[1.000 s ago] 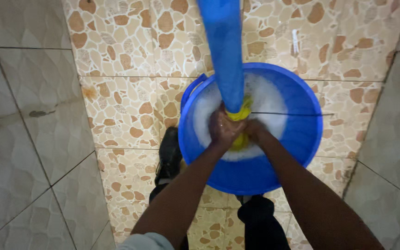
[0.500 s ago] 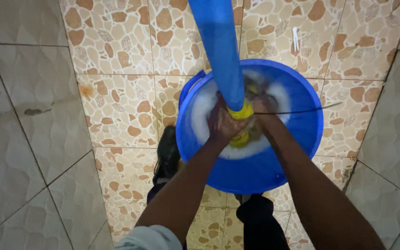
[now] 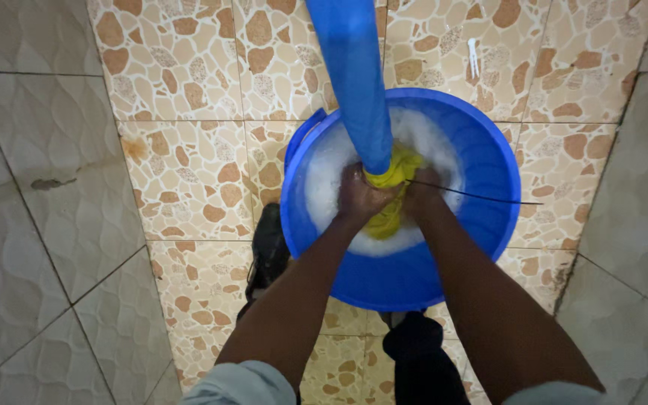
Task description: The person prepares a cleaning solution in a bucket, rinses a yellow mop head in the water, and then wrings the mop head by hand around the end of the blue mop pole.
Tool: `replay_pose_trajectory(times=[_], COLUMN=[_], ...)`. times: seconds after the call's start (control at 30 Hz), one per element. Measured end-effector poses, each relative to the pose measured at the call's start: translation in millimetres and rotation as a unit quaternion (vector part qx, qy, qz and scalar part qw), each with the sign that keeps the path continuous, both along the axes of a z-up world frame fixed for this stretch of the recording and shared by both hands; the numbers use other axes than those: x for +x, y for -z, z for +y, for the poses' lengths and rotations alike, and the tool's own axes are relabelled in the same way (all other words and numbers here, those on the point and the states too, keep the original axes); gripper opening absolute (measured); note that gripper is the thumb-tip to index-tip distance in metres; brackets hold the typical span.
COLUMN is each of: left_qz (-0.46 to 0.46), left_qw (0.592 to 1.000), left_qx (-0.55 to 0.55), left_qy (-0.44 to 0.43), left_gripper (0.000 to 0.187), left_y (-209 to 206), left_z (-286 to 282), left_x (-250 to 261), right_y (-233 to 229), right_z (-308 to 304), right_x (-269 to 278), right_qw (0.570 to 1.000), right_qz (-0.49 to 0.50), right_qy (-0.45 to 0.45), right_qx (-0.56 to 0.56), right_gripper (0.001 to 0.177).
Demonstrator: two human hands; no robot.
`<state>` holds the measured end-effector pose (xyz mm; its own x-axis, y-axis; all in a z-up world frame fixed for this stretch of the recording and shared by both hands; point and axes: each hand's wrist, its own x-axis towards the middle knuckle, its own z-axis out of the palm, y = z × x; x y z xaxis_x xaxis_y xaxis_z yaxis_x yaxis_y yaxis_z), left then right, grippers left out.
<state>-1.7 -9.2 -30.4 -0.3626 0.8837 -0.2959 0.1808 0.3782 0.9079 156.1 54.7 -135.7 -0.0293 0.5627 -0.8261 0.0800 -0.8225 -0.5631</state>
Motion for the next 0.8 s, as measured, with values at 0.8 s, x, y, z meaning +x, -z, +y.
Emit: replay_pose_trajectory(times=[0.8], left_qz=[0.030], left_qw=[0.989], left_qx=[-0.147], left_qy=[-0.005], left_gripper=[0.060], left_y=[-23.1], left_z=[8.0], left_x=[-10.9], right_y=[-29.5], right_z=[-35.5], right_x=[-14.6], right_qw=[0.948], right_qz=[-0.230], right_qy=[-0.184], right_qx=[0.120], right_gripper=[0.029])
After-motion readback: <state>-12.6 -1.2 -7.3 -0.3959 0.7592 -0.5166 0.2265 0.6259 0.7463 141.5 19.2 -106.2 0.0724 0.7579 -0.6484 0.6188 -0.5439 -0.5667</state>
